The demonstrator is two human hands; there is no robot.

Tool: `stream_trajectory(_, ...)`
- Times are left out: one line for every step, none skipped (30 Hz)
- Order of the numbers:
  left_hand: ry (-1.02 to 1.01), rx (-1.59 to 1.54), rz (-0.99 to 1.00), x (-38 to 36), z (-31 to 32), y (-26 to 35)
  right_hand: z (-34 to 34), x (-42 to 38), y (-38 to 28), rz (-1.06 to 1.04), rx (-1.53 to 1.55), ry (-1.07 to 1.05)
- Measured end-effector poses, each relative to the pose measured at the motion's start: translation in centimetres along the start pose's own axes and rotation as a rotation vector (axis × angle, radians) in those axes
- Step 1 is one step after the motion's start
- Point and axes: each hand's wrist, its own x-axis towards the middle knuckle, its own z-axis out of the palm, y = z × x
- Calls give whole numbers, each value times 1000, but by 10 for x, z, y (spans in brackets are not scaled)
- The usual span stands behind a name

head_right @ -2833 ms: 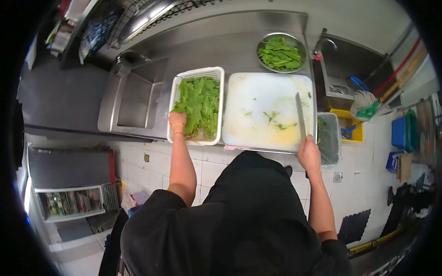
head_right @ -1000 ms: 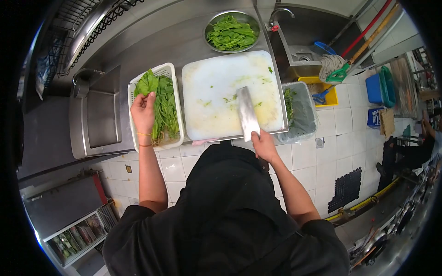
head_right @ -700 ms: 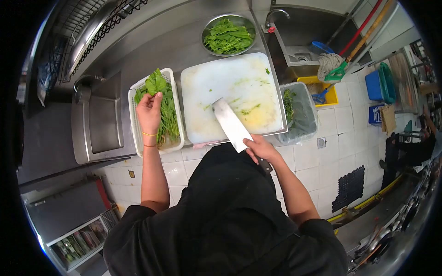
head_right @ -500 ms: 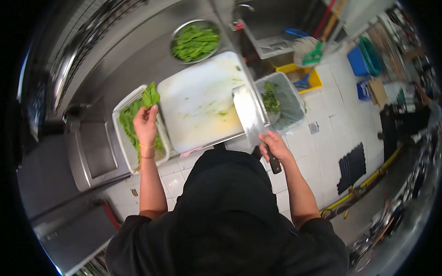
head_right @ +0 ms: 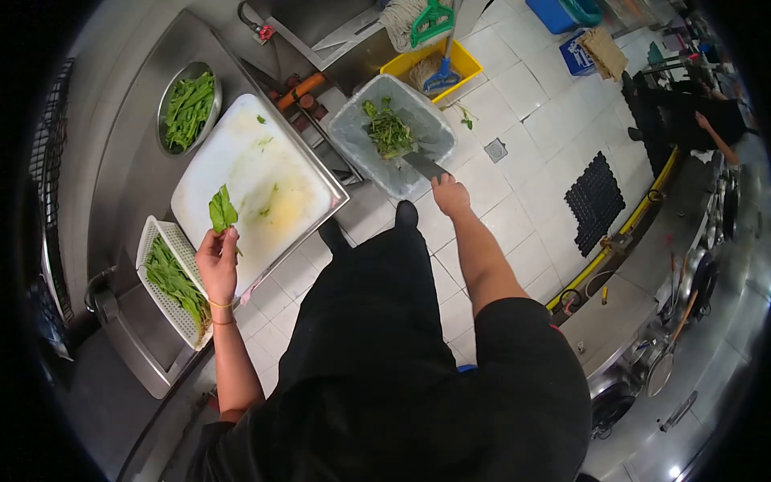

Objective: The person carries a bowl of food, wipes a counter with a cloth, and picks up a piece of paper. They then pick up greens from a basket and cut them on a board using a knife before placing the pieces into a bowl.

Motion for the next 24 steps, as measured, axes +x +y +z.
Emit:
stream_trajectory(3, -12, -26, -3, 4, 0, 10, 5, 1, 9, -44, 51)
stream_trajectory(7, -6, -32, -4, 10, -1, 18, 9, 4, 1, -41, 48)
stream_trajectory(33, 7, -2, -7, 15, -3, 25, 11, 5, -2, -84, 27)
stream_trajectory(56, 20, 29, -10, 17, -4, 30, 9, 5, -3, -128, 7)
stream_trajectory(55, 25, 25, -12, 17, -2, 34, 2, 5, -7, -124, 3)
stream_trajectory(53, 16, -12, -11, 17, 2, 37, -9, 7, -15, -109, 16)
stream_trajectory(50, 3, -44, -10, 18, 6, 38, -20, 11, -19, -96, 34)
stream_trajectory(48, -2, -36, -8, 18, 7, 35, -36, 14, -12, -98, 39)
stream_trajectory(60, 0, -2, -5, 16, 7, 30, -55, 16, -6, -72, 36)
stream_trajectory(73, -2, 34, -1, 16, 5, 21, -69, 20, 2, -50, 35)
stream_trajectory(89, -34, 72, 4, 16, 3, 10, -81, 24, 14, -57, 42)
stream_trajectory(89, -46, 79, 9, 15, 2, -3, -90, 27, 32, -33, -3)
stream_trajectory(84, -22, 79, 10, 13, 5, -14, -98, 31, 41, -8, -55)
stream_trajectory(76, 9, 74, 10, 11, 5, -26, -104, 33, 37, -10, -62)
stream_trajectory(93, 25, 107, 13, 11, 2, -40, -104, 36, 61, 116, -107)
stream_trajectory(97, 30, 107, 15, 11, 3, -47, -97, 39, 85, 244, -149)
stream_trajectory(106, 17, 107, 16, 12, 4, -5, -73, 58, -20, 378, -28)
stream_trajectory(113, 5, 105, 16, 13, 5, 3, -58, 60, -25, 386, -32)
stream_trajectory(112, 14, 100, 15, 14, 8, 9, -46, 61, 21, 856, -87)
stream_trajectory(108, 19, 86, 14, 14, 14, 9, -38, 61, 73, 1323, -146)
stream_trajectory(107, 23, 70, 12, 15, 17, 11, -29, 57, 159, 1539, -219)
stream_trajectory(113, 32, 59, 11, 16, 19, 16, -19, 58, 154, 1540, -236)
stream_trajectory(106, 61, 64, 11, 15, 20, 23, -11, 57, 200, 1679, -209)
stream_trajectory(96, 92, 69, 9, 14, 19, 31, -5, 54, 253, 1820, -183)
